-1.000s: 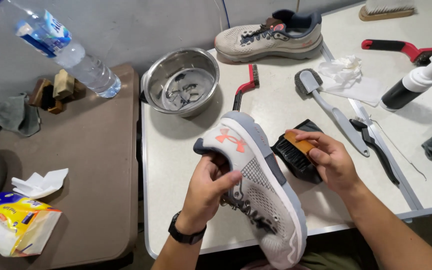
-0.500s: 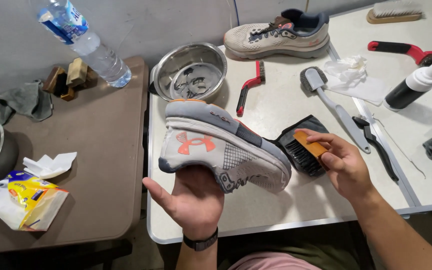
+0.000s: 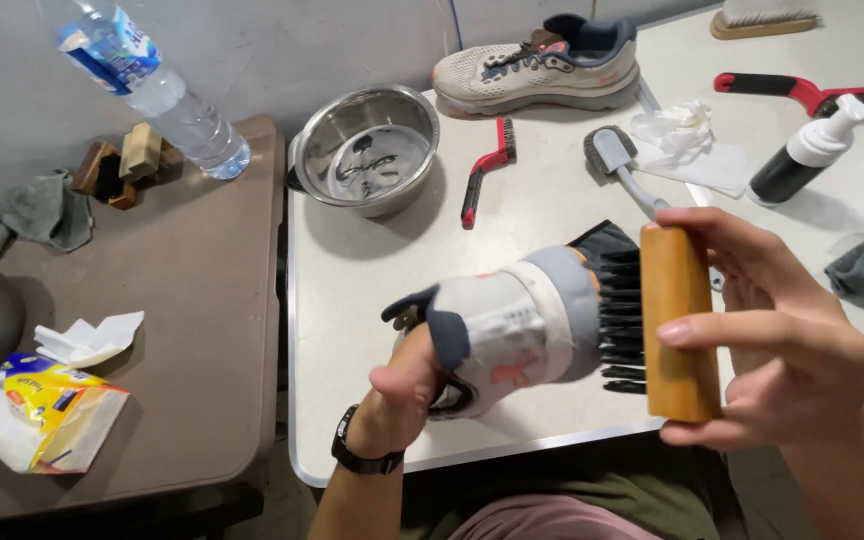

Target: A person is meticulously cleaning a pair of grey and white sneakers using specialized brushes and a cleaning foam on a white workbench.

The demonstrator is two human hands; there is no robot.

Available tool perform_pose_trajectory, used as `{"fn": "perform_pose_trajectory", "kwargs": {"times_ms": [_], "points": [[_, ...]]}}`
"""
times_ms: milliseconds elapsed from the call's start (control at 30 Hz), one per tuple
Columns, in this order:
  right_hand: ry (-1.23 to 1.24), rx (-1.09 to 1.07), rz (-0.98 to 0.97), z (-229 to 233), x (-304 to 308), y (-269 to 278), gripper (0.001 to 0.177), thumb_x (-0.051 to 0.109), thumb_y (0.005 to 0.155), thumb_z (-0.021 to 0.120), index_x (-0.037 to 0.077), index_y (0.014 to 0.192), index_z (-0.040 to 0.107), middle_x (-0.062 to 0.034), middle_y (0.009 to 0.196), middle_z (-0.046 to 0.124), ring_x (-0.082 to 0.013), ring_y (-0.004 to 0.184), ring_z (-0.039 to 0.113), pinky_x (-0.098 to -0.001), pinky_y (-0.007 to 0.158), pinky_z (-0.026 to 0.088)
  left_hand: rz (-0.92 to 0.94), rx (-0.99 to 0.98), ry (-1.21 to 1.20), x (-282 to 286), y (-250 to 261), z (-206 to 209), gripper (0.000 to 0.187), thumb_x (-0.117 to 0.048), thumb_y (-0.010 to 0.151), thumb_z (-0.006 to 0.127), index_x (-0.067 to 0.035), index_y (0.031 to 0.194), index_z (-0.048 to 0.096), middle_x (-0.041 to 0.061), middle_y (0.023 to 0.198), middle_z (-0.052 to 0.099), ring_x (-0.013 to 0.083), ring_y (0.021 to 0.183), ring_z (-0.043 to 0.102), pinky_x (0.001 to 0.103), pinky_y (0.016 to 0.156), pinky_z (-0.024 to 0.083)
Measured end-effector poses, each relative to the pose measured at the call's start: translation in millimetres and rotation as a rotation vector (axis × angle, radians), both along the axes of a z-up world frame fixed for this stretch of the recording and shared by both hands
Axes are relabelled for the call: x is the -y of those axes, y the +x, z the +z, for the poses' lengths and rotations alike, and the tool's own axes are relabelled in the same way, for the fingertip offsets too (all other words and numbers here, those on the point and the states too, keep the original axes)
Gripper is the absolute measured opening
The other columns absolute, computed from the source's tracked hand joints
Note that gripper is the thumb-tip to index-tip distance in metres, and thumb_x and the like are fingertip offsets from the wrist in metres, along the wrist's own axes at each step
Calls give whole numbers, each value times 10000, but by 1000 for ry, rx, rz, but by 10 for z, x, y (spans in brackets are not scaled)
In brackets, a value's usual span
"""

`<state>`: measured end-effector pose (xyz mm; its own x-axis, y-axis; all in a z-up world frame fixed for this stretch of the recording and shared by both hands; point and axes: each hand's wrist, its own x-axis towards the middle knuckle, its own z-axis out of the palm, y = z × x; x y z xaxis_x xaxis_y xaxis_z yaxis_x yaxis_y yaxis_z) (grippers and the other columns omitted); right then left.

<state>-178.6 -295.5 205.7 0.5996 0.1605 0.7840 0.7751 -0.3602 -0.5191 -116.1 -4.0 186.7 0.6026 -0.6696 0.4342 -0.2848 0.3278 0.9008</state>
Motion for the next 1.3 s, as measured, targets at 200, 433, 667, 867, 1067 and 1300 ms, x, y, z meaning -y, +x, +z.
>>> {"fn": "perform_pose_trajectory", "kwargs": {"times_ms": [200,433,667,867,1067,1300], "points": [[-330,-40,40,577,-148,31,555,479,622,910,164,1049,751,-320,1398,546,-357,1189,673,-376,996,544,-262,219,174,202,45,140,1089,-892,945,-12,8,1097,581,119,1113,646,310,1053,614,461,1025,488],[-420,52,143,530,-264,7,480,491,705,927,227,1058,738,-267,1348,569,-364,1168,672,-402,922,639,-324,102,182,220,41,-107,1018,-957,901,115,-74,1034,603,68,1025,676,234,935,657,368,864,513],[-444,158,29,514,-367,-53,386,520,947,561,203,1078,740,-273,1309,566,-390,1109,663,-442,841,520,-249,120,187,211,128,-327,1138,-973,866,86,-2,1233,553,112,1237,618,244,1100,594,405,964,478],[-442,173,104,516,-439,-77,370,520,913,612,216,1090,724,-311,1341,532,-399,1158,666,-446,886,519,-232,182,141,290,180,-296,1168,-937,903,58,31,1356,530,158,1382,583,288,1237,576,438,1071,455],[-515,78,-30,577,-395,-81,507,503,765,888,191,1122,709,-305,1363,534,-390,1170,631,-468,856,486,-335,31,108,303,99,-420,1154,-932,898,125,15,1448,489,153,1485,527,279,1377,515,464,1204,414],[-529,72,-92,536,-291,9,606,497,637,978,172,1088,737,-315,1344,569,-404,1139,626,-487,893,514,-400,-1,129,408,115,-439,1158,-921,907,117,20,1503,433,160,1563,465,273,1477,440,458,1282,339]]}}
